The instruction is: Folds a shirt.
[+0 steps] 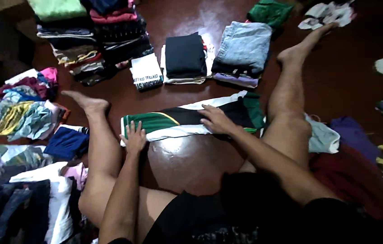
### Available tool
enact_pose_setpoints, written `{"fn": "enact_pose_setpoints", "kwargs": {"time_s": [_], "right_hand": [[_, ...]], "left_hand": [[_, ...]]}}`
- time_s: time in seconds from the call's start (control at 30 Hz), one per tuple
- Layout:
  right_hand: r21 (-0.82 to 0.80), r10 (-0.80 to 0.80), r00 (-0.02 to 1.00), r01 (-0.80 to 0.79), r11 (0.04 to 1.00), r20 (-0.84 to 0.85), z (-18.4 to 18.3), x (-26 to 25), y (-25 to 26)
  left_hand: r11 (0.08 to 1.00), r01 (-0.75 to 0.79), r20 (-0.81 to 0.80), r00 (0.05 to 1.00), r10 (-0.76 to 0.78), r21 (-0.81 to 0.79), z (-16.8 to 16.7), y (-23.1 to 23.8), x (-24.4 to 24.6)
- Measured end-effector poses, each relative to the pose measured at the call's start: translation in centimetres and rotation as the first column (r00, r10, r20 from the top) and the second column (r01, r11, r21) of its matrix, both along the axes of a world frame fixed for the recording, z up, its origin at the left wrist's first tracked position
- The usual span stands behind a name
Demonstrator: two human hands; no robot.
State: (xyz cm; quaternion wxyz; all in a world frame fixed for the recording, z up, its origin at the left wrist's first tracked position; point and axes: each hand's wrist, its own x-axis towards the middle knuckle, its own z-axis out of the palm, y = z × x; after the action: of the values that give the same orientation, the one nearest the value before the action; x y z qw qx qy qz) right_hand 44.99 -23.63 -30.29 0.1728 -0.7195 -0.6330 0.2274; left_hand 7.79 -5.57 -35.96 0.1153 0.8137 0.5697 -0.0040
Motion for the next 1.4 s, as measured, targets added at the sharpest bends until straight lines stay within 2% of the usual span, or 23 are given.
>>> {"fn": "enact_pose_setpoints", "kwargs": {"time_s": [0.1,0.13,0.17,0.27,0.37,0.47,0.53,0.63,0.73,0.8,0.87,0.93,1.0,1.07,1.13,1.3,1.4], "right_hand": [[0.019,-0.174,0.984,0.175,0.984,-0.039,4.3,6.7,-2.4],[0.004,-0.258,0.966,0.258,0.966,-0.032,4.8,8.9,-3.5],[-0.031,-0.345,0.938,0.344,0.938,-0.020,4.7,10.8,-4.6],[-0.193,-0.554,0.832,0.547,0.815,0.022,2.6,13.2,-7.1],[-0.360,-0.615,0.783,0.601,0.713,0.090,1.4,11.6,-6.8],[-0.419,-0.594,0.798,0.577,0.701,0.103,0.8,10.4,-5.8],[-0.426,-0.577,0.817,0.529,0.734,0.021,1.2,10.7,-6.0],[-0.383,-0.469,0.862,0.374,0.845,-0.194,1.9,11.1,-7.3],[-0.368,-0.325,0.896,0.204,0.907,-0.303,2.3,10.1,-7.7],[-0.387,-0.269,0.923,0.149,0.910,-0.275,2.0,8.9,-7.0],[-0.408,-0.253,0.937,0.138,0.903,-0.242,1.5,7.5,-5.9],[-0.409,-0.227,0.956,0.135,0.902,-0.184,0.9,6.3,-5.2],[-0.432,-0.202,0.970,0.126,0.893,-0.134,0.1,5.9,-5.4],[-0.455,-0.183,0.979,0.123,0.882,-0.091,0.1,6.4,-5.9],[-0.472,-0.154,0.985,0.103,0.876,-0.071,0.1,6.8,-6.6],[-0.522,-0.175,0.982,0.116,0.845,-0.066,0.7,6.3,-6.0],[-0.519,-0.164,0.981,0.088,0.850,-0.103,1.0,6.1,-6.1]], "left_hand": [[0.977,-0.174,0.105,0.981,0.161,0.125,1.2,-0.7,0.2],[0.970,-0.185,0.138,0.977,0.164,0.155,1.9,-1.1,1.0],[0.974,-0.141,0.157,0.981,0.113,0.179,2.8,-1.7,2.1],[0.969,0.178,0.156,0.966,-0.205,0.173,4.1,-5.3,8.1],[0.920,0.381,0.194,0.899,-0.392,0.094,3.0,-10.3,15.8],[0.848,0.530,0.174,0.837,-0.518,-0.024,-0.2,-13.2,20.2],[0.831,0.556,0.171,0.817,-0.550,0.016,-2.0,-13.0,20.2],[0.882,0.465,0.273,0.841,-0.468,0.078,-1.5,-11.2,17.6],[0.960,0.269,0.306,0.910,-0.279,0.075,2.1,-11.3,17.3],[0.965,0.249,0.244,0.934,-0.262,0.086,5.5,-13.3,19.9],[0.958,0.282,0.224,0.931,-0.287,0.054,7.4,-15.8,23.7],[0.969,0.244,0.238,0.944,-0.227,-0.043,6.6,-17.0,27.1],[0.977,0.148,0.195,0.974,-0.118,-0.151,4.4,-16.3,28.9],[0.979,0.087,0.132,0.989,-0.063,-0.185,3.4,-14.9,29.7],[0.973,0.068,0.110,0.993,-0.044,-0.223,3.7,-14.3,29.7],[0.978,0.113,0.045,0.993,-0.107,-0.177,4.0,-14.1,29.2],[0.962,0.106,0.102,0.991,-0.083,-0.251,4.3,-13.1,28.6]]}}
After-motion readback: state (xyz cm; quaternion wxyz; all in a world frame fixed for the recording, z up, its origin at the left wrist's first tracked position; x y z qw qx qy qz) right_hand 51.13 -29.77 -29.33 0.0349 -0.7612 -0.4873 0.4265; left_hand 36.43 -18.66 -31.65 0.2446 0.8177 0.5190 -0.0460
